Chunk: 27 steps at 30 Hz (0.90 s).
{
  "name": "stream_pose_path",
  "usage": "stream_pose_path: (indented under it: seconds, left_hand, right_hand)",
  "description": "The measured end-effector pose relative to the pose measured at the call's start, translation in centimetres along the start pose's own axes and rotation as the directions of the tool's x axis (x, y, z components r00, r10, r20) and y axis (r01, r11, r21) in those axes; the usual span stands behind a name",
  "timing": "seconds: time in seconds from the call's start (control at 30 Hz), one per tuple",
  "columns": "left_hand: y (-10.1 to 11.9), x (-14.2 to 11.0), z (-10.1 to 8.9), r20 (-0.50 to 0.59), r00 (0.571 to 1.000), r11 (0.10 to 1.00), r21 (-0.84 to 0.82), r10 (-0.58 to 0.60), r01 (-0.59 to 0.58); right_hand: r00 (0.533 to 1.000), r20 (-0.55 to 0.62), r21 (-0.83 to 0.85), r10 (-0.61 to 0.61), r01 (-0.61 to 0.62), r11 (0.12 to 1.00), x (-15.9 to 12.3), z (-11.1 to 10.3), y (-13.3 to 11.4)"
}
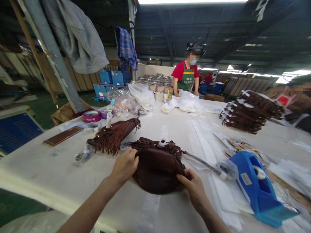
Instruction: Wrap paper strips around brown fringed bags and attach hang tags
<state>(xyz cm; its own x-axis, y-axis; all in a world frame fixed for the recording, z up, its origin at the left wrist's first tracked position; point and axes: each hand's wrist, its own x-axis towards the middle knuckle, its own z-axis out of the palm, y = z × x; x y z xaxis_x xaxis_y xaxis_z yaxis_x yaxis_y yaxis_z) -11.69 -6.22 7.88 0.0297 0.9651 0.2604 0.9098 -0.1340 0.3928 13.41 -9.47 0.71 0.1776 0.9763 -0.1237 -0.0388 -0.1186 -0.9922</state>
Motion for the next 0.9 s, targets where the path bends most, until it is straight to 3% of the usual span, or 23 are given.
stream_pose_path:
  seconds: [0.13, 0.23, 0.33, 0.4, 0.47, 0.53, 0.57, 0.63, 0.77, 0.9]
  left_hand:
    - [-1.9, 3.2, -2.6, 0.147, 0.989, 0.997, -0.078, 0.017, -0.005]
    - [-4.0, 4.0, -4.2, 0.025, 0.992, 0.991, -0.052, -0.126, 0.127]
    - [-5.2, 2.6, -4.0, -0.142, 0.960, 0.970, -0.066, -0.243, 0.236]
    - [-5.3, 1.0, -2.8, -0.059, 0.963, 0.950, -0.189, -0.262, 0.247]
    - [-4.9, -0.6, -1.2, 0.148, 0.949, 0.825, -0.469, -0.279, 0.316]
    - [-4.4, -1.5, 0.2, 0.303, 0.902, 0.557, -0.711, -0.308, 0.429]
    - [-4.2, -1.7, 0.7, 0.346, 0.878, 0.429, -0.774, -0.331, 0.466]
    - [-4.0, -1.4, 1.5, 0.380, 0.847, 0.289, -0.819, -0.372, 0.495]
    - [-4.2, 0.0, 2.2, 0.419, 0.819, 0.168, -0.843, -0.391, 0.511]
    - [-3.9, 0.7, 2.3, 0.392, 0.829, 0.162, -0.860, -0.399, 0.485]
  right_hand:
    - [1.000, -0.015, -0.007, -0.010, 0.010, 1.000, -0.2, 0.0, -0.1]
    - [1.000, -0.025, 0.000, -0.012, 0.012, 1.000, -0.3, 0.1, 0.0]
    - [1.000, 0.012, 0.022, 0.017, -0.017, 1.000, -0.5, 0.0, -0.1]
    - [0.997, 0.058, 0.057, 0.050, -0.054, 0.997, -0.8, -0.3, -0.4]
    - [0.992, 0.091, 0.110, 0.081, -0.091, 0.990, -1.0, -0.7, -0.7]
    - [0.987, 0.116, 0.175, 0.111, -0.130, 0.976, -1.2, -1.0, -0.9]
    - [0.984, 0.127, 0.212, 0.128, -0.153, 0.965, -1.2, -1.1, -0.9]
    - [0.976, 0.149, 0.287, 0.160, -0.198, 0.937, -1.0, -1.2, -1.0]
    - [0.969, 0.123, 0.346, 0.212, -0.243, 0.906, -0.2, -0.8, -1.2]
    - [0.969, 0.123, 0.341, 0.216, -0.246, 0.907, 0.5, -0.5, -1.7]
